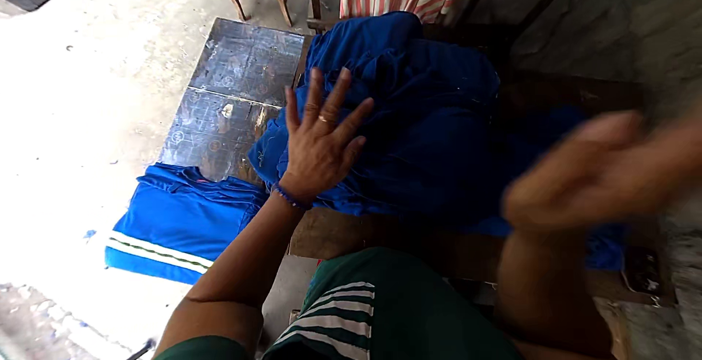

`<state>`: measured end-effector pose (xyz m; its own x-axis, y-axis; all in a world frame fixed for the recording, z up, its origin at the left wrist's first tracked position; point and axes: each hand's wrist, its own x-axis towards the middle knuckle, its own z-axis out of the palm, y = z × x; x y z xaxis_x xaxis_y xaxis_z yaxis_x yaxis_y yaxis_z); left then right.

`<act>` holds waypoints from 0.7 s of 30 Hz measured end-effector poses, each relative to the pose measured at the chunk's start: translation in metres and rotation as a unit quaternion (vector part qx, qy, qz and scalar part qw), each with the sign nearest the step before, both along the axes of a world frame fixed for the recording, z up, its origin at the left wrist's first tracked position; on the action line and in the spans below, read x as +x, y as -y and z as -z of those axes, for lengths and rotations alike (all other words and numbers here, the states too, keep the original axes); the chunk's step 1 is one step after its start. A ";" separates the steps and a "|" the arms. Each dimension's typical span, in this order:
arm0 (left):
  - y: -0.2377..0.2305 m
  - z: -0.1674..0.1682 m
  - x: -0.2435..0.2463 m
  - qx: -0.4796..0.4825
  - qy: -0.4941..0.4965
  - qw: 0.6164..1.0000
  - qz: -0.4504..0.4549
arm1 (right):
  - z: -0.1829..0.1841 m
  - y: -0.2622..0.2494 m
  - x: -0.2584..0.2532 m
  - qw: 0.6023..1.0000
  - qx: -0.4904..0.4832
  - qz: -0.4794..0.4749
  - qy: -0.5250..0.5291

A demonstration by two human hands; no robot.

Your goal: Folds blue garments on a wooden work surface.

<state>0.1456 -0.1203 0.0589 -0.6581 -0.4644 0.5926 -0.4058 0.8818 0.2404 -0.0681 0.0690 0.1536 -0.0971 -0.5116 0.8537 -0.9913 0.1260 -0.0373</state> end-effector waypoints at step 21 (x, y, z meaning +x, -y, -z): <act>0.058 0.123 0.024 0.230 -0.047 0.968 -0.087 | 0.194 -0.057 -0.053 0.745 0.171 0.210 0.610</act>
<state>0.1701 -0.1785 -0.0645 -0.4986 -0.7926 0.3510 -0.4958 0.5929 0.6345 -0.1216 0.1264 -0.0406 -0.9065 -0.3845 -0.1744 -0.1160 0.6240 -0.7728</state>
